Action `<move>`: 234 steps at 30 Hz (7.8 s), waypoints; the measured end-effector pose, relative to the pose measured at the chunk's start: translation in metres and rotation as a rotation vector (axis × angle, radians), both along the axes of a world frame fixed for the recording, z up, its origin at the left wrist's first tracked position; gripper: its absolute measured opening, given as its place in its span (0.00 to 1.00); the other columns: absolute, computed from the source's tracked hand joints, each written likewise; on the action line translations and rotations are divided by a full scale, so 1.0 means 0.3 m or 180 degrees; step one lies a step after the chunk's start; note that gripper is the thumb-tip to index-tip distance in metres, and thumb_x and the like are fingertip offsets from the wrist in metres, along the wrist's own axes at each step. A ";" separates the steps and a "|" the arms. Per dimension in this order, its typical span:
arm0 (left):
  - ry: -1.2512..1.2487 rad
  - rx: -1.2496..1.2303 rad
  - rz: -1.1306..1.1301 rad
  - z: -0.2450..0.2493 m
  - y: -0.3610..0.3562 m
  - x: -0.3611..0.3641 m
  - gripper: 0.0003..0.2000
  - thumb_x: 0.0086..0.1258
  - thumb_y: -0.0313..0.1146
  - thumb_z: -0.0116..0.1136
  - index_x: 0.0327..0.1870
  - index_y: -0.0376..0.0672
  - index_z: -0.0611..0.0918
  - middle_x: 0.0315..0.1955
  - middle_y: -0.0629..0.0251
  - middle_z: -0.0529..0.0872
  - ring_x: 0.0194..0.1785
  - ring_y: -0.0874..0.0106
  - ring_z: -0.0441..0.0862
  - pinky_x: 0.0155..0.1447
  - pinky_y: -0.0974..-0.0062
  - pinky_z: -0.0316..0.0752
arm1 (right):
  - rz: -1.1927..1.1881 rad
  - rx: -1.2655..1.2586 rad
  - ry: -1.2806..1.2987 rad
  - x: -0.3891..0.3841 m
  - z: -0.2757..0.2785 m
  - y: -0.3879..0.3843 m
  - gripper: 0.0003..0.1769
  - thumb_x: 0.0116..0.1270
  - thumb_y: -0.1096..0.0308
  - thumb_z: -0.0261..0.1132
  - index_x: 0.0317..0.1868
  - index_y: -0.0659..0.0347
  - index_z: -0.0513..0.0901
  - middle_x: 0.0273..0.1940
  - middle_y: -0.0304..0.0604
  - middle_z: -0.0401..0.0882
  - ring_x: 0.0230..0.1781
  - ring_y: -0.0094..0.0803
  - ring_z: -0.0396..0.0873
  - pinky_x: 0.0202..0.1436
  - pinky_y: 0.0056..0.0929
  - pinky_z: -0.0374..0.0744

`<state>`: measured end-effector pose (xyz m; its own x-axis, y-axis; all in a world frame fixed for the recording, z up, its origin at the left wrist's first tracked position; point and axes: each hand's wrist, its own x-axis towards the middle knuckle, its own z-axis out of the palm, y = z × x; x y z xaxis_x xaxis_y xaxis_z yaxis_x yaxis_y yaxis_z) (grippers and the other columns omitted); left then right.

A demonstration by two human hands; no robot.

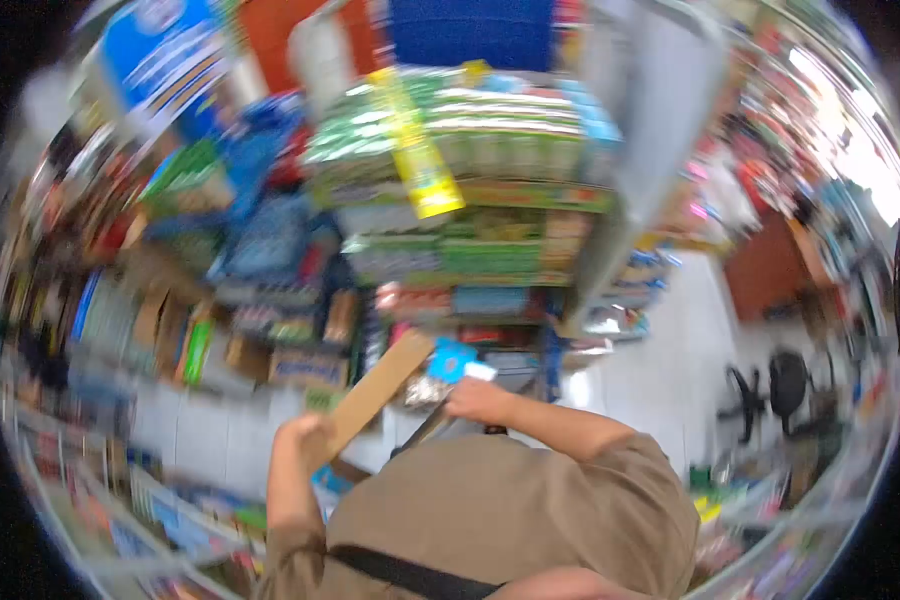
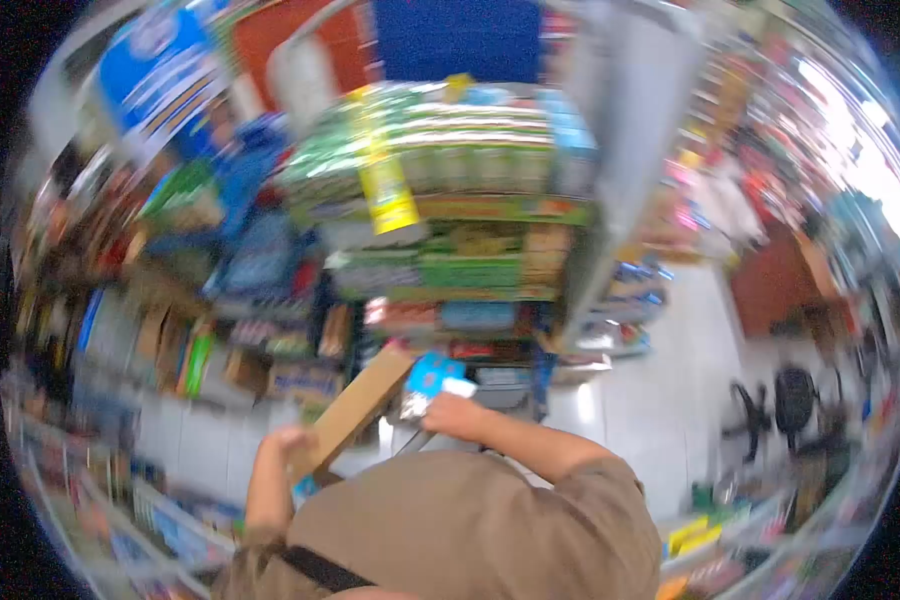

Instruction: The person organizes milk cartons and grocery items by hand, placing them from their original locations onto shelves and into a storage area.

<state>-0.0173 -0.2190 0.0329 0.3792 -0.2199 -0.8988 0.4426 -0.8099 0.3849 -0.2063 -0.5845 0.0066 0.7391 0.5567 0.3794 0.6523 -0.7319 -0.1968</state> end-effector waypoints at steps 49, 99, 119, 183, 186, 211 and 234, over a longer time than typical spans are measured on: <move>-0.2776 0.0092 -0.1821 0.111 -0.265 -0.030 0.14 0.59 0.32 0.55 0.47 0.46 0.80 0.34 0.49 0.82 0.40 0.52 0.79 0.44 0.60 0.73 | -0.0995 -0.0348 0.0966 0.045 0.147 -0.035 0.39 0.52 0.42 0.62 0.64 0.44 0.67 0.71 0.43 0.49 0.72 0.52 0.43 0.69 0.61 0.41; -0.0287 -0.2464 0.1790 0.250 -0.154 -0.190 0.19 0.54 0.23 0.58 0.50 0.34 0.74 0.42 0.59 0.82 0.44 0.67 0.81 0.49 0.69 0.76 | -0.2574 0.1032 0.2143 -0.127 -0.184 -0.409 0.38 0.52 0.54 0.67 0.62 0.60 0.67 0.57 0.57 0.70 0.60 0.48 0.67 0.62 0.37 0.67; -0.2323 -0.1466 -0.2285 0.445 -0.154 -0.070 0.68 0.27 0.53 0.78 0.71 0.37 0.44 0.69 0.43 0.49 0.73 0.57 0.47 0.72 0.67 0.45 | -0.0290 0.0802 0.1646 0.018 0.352 -0.100 0.14 0.45 0.75 0.66 0.36 0.56 0.83 0.36 0.41 0.80 0.42 0.39 0.77 0.45 0.35 0.74; -0.5440 -0.0379 0.0326 0.399 -0.106 0.013 0.39 0.50 0.38 0.71 0.63 0.41 0.63 0.59 0.52 0.65 0.64 0.57 0.61 0.64 0.60 0.60 | -0.1877 0.2780 0.2709 0.002 0.248 -0.214 0.18 0.59 0.64 0.66 0.48 0.62 0.78 0.39 0.45 0.82 0.39 0.29 0.79 0.45 0.29 0.76; -0.4502 -0.1311 0.1320 0.335 -0.022 0.045 0.42 0.55 0.40 0.67 0.68 0.44 0.54 0.64 0.52 0.58 0.67 0.57 0.58 0.66 0.59 0.57 | -0.1923 0.3810 0.2896 -0.043 0.241 -0.271 0.22 0.58 0.61 0.67 0.49 0.66 0.77 0.44 0.42 0.80 0.42 0.27 0.77 0.47 0.29 0.75; -0.2173 -0.3399 0.1934 0.248 -0.092 -0.031 0.29 0.65 0.39 0.59 0.63 0.38 0.62 0.58 0.56 0.71 0.59 0.60 0.71 0.61 0.59 0.67 | -0.2311 0.3521 0.2509 -0.049 0.057 -0.191 0.29 0.54 0.58 0.69 0.53 0.65 0.75 0.48 0.51 0.79 0.49 0.38 0.76 0.54 0.33 0.72; -0.2912 -0.0145 -0.0427 0.318 -0.188 -0.420 0.16 0.58 0.43 0.62 0.43 0.45 0.82 0.27 0.53 0.82 0.30 0.60 0.80 0.37 0.67 0.72 | -0.5090 0.0037 0.2396 0.217 -0.619 -1.157 0.32 0.57 0.47 0.60 0.52 0.67 0.75 0.54 0.58 0.73 0.56 0.46 0.73 0.58 0.42 0.71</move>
<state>-0.1434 -0.2756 0.1283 0.9058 -0.3411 -0.2515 -0.1457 -0.8079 0.5710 -0.1412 -0.9317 -0.1792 0.5072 -0.8186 -0.2696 -0.8601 -0.5004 -0.0989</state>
